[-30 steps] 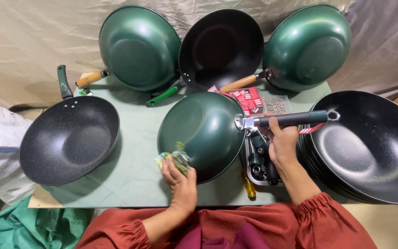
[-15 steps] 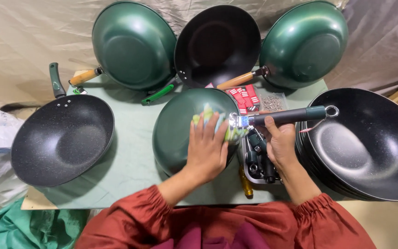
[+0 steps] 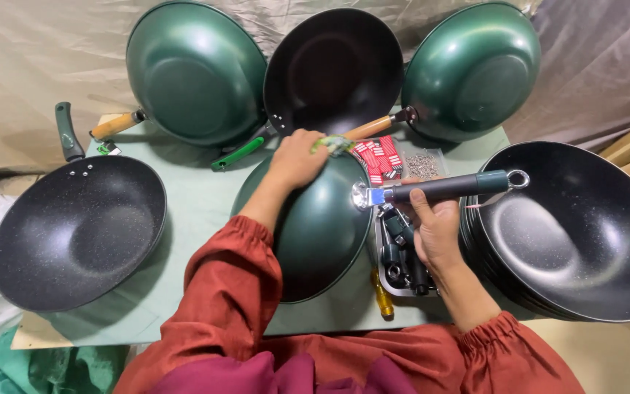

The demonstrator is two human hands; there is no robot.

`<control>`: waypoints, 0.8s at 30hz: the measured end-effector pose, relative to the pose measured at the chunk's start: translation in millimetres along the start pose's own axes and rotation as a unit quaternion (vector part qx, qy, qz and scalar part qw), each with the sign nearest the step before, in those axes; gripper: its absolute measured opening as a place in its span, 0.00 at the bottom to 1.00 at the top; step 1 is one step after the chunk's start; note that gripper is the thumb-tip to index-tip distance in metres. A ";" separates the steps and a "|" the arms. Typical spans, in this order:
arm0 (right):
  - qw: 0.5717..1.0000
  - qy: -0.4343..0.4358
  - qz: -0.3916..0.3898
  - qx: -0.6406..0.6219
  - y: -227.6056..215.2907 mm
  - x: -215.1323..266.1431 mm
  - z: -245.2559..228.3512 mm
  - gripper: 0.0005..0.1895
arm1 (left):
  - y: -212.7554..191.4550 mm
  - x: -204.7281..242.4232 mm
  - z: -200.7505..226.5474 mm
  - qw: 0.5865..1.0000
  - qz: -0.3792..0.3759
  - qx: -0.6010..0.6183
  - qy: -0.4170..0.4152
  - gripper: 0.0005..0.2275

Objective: The person attaches a handle to a wok by inserting a metal bracket and tightening a bolt. They then wipe the wok's interior and exterior with a cloth and place the finished wok aside. The person repeats the process with another wok.

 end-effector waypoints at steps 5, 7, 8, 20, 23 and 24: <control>0.999 -0.009 0.029 0.014 5.8 1.9 -6.8 0.16 | 15.7 4.7 -79.6 0.995 0.004 0.087 -0.038 0.22; 0.999 -0.012 0.033 0.018 5.7 2.2 -5.7 0.16 | 9.7 30.0 -93.0 0.992 0.017 0.111 -0.049 0.22; 0.999 -0.011 0.038 0.022 5.4 2.6 -5.8 0.16 | 4.2 49.7 -93.3 0.989 0.008 0.124 -0.074 0.23; 0.998 -0.011 0.047 0.044 2.5 3.5 -5.0 0.18 | 73.1 229.3 -153.3 0.877 0.043 0.374 -0.298 0.30; 0.997 -0.028 0.046 0.056 5.8 2.6 -13.2 0.18 | 90.0 237.9 -159.7 0.862 0.077 0.401 -0.303 0.28; 0.996 -0.038 0.048 0.070 7.8 5.0 -18.5 0.17 | 98.8 242.0 -164.1 0.848 0.095 0.424 -0.305 0.27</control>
Point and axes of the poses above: each hand's wrist, its own x-axis away from the middle knuckle, its own y-axis out of the palm, z = x × y, the point moved 9 cm from there along -x, towards the middle knuckle, and after that the axes turned 15 degrees about -z, right-handed, at the moved point
